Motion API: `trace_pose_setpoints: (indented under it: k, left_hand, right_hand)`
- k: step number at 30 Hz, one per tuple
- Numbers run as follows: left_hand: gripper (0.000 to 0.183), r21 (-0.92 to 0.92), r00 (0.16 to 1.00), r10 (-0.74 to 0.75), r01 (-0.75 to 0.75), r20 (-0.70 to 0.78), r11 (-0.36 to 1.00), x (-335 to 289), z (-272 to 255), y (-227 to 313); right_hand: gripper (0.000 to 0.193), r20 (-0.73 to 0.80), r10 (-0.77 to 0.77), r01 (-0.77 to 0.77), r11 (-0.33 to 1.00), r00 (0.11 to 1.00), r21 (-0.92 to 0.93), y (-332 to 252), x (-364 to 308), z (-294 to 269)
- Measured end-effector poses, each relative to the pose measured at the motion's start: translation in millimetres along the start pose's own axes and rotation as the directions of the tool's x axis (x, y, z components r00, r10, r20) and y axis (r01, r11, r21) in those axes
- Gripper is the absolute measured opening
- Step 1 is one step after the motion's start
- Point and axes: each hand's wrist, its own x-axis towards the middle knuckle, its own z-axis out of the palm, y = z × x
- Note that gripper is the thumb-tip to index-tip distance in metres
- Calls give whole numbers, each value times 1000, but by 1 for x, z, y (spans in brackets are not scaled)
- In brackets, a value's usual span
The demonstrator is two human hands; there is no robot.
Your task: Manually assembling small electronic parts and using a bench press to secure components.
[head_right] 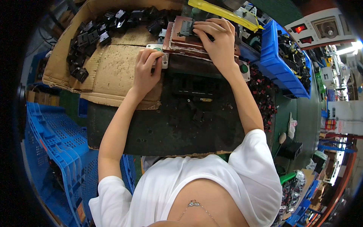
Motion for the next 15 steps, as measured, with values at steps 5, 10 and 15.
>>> trace_pose_setpoints:
  k: [5,10,15]
  left_hand:
    - [13,1,1000,6,-6,17,1000,1,-1,0]
    - [14,173,999,13,-6,-37,985,3,-6,2]
    - [13,261,1000,9,-4,-17,965,6,-4,6]
  right_hand:
    - [11,-116,51,-46,998,992,45,-8,1,-23]
    - [12,180,315,-309,949,932,-59,-19,-38,-73]
    - [15,388,615,-465,782,687,-416,19,-81,-111]
